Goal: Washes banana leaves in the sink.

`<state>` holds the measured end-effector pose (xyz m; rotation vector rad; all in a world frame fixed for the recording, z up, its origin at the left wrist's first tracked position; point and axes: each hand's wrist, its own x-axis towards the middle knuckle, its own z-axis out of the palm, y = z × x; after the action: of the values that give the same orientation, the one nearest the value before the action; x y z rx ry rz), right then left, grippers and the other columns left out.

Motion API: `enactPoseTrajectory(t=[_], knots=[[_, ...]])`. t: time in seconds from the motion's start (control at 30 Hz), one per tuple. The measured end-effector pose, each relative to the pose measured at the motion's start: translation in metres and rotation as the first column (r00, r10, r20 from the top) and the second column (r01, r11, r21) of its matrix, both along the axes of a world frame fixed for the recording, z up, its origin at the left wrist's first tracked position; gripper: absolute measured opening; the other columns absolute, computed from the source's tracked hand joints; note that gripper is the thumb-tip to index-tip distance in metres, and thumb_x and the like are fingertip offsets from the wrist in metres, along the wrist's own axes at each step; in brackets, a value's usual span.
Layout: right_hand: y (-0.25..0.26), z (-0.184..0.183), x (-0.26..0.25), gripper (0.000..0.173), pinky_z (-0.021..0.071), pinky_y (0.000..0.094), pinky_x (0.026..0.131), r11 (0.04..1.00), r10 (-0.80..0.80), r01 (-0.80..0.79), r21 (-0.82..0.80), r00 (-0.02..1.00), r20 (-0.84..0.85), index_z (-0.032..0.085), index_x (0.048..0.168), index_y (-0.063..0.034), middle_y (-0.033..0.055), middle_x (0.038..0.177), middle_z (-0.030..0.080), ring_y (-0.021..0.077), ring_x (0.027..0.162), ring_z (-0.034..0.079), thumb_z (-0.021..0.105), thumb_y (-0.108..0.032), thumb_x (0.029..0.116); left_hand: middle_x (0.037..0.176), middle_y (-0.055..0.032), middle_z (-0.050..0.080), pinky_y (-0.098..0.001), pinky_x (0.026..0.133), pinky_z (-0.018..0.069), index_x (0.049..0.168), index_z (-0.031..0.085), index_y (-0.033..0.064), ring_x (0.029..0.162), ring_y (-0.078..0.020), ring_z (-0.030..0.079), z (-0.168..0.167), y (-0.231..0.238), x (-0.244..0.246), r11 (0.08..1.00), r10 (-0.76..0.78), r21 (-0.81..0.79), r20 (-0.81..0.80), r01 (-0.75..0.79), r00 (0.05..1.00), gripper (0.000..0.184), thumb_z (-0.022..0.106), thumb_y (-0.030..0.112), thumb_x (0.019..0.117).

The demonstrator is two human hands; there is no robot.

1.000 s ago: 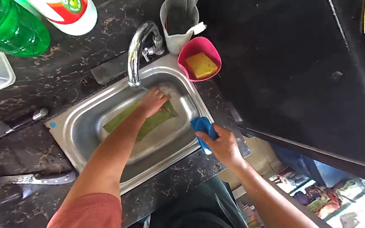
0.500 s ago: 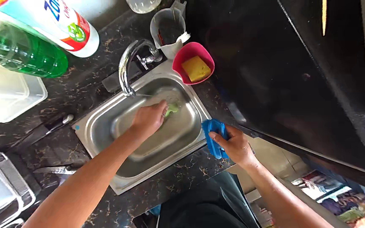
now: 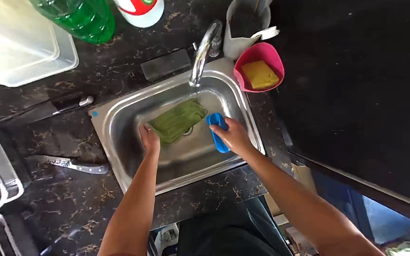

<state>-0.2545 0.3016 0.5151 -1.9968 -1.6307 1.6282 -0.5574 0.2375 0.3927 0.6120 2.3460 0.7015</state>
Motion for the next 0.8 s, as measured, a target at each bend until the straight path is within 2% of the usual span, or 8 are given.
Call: enactPoseTrajectory(t=[0.2, 0.3, 0.37, 0.43, 0.53, 0.7, 0.77, 0.8], knots=[[0.025, -0.041, -0.056, 0.05, 0.0526, 0.0659, 0.084, 0.992, 0.125, -0.121, -0.033, 0.972, 0.201, 0.064, 0.129, -0.0108, 0.0196, 0.111, 0.071, 0.0402, 0.103, 0.069, 0.063, -0.05, 0.0993, 0.126, -0.0217, 0.061, -0.0572, 0.091, 0.0527, 0.144, 0.04, 0.0081, 0.111, -0.0354, 0.064, 0.01, -0.007, -0.004, 0.986, 0.161, -0.056, 0.018, -0.16, 0.987, 0.048, 0.046, 0.039, 0.1082], [0.023, -0.045, -0.065, 0.05, 0.0526, 0.066, 0.083, 0.993, 0.116, -0.121, 0.002, 0.955, 0.274, 0.061, 0.132, -0.0104, 0.0205, 0.113, 0.071, 0.0415, 0.105, 0.068, 0.06, -0.05, 0.1011, 0.149, -0.0317, 0.041, -0.0652, 0.105, 0.0426, 0.154, 0.033, 0.0052, 0.132, -0.0498, 0.047, 0.032, -0.013, 0.007, 0.971, -0.149, -0.218, -0.251, 0.094, 0.956, 0.071, 0.068, 0.023, 0.0941], [0.021, -0.046, -0.073, 0.051, 0.0533, 0.0654, 0.081, 0.991, 0.083, -0.109, 0.073, 0.95, 0.3, 0.061, 0.131, -0.0092, 0.0204, 0.111, 0.071, 0.0415, 0.104, 0.069, 0.058, -0.051, 0.1018, 0.142, -0.032, 0.049, -0.0654, 0.106, 0.0407, 0.142, 0.051, 0.0008, 0.131, -0.0516, 0.048, 0.033, -0.016, 0.013, 0.898, -0.44, -0.16, -0.355, 0.409, 0.825, 0.049, 0.063, 0.02, 0.0981], [0.015, -0.051, -0.092, 0.051, 0.0541, 0.0653, 0.08, 0.979, 0.114, -0.158, 0.131, 0.949, 0.295, 0.062, 0.13, -0.008, 0.0201, 0.11, 0.072, 0.0415, 0.102, 0.07, 0.058, -0.05, 0.1019, 0.146, -0.0216, 0.054, -0.0584, 0.113, 0.0418, 0.141, 0.056, 0.0057, 0.137, -0.0405, 0.051, 0.008, -0.015, 0.014, 0.714, -0.685, -0.14, -0.343, 0.686, 0.643, 0.044, 0.056, 0.031, 0.1048], [0.018, -0.08, -0.121, 0.044, 0.0567, 0.0624, 0.077, 0.893, 0.32, -0.388, 0.226, 0.903, 0.286, 0.065, 0.12, -0.0081, 0.0165, 0.102, 0.073, 0.0377, 0.097, 0.071, 0.062, -0.047, 0.1001, 0.167, -0.0169, 0.028, -0.062, 0.123, 0.0194, 0.158, 0.04, 0.0143, 0.156, -0.0362, 0.022, -0.037, -0.008, 0.013, 0.518, -0.828, -0.18, -0.35, 0.836, 0.438, 0.076, 0.06, 0.055, 0.0977], [0.06, -0.095, -0.08, 0.047, 0.0563, 0.0643, 0.081, 0.911, 0.202, -0.338, 0.236, 0.865, 0.459, 0.066, 0.125, -0.0076, 0.0178, 0.108, 0.074, 0.0397, 0.1, 0.072, 0.061, -0.047, 0.1, 0.17, -0.0208, 0.012, -0.0565, 0.128, 0.0109, 0.163, 0.008, -0.0004, 0.159, -0.0348, 0.01, -0.051, -0.005, 0.003, 0.594, -0.781, -0.193, -0.372, 0.781, 0.502, 0.141, 0.069, 0.085, 0.0688], [0.067, -0.082, -0.074, 0.046, 0.0557, 0.063, 0.081, 0.945, 0.116, -0.256, 0.206, 0.846, 0.52, 0.064, 0.126, -0.0074, 0.018, 0.109, 0.073, 0.0395, 0.101, 0.071, 0.061, -0.045, 0.1006, 0.172, -0.0149, 0.01, -0.0636, 0.125, 0.0096, 0.165, 0.01, 0.0055, 0.159, -0.0329, 0.007, -0.049, -0.002, 0.001, 0.582, -0.793, -0.186, -0.346, 0.792, 0.501, 0.135, 0.067, 0.085, 0.0709], [0.062, -0.078, -0.079, 0.046, 0.0559, 0.0626, 0.081, 0.946, 0.106, -0.246, 0.212, 0.851, 0.514, 0.064, 0.125, -0.0074, 0.0174, 0.107, 0.073, 0.039, 0.101, 0.071, 0.061, -0.046, 0.1006, 0.172, -0.0131, 0.012, -0.0648, 0.124, 0.0097, 0.165, 0.015, 0.0073, 0.159, -0.0318, 0.008, -0.051, -0.004, 0.002, 0.575, -0.794, -0.174, -0.352, 0.799, 0.495, 0.118, 0.055, 0.082, 0.0832]])
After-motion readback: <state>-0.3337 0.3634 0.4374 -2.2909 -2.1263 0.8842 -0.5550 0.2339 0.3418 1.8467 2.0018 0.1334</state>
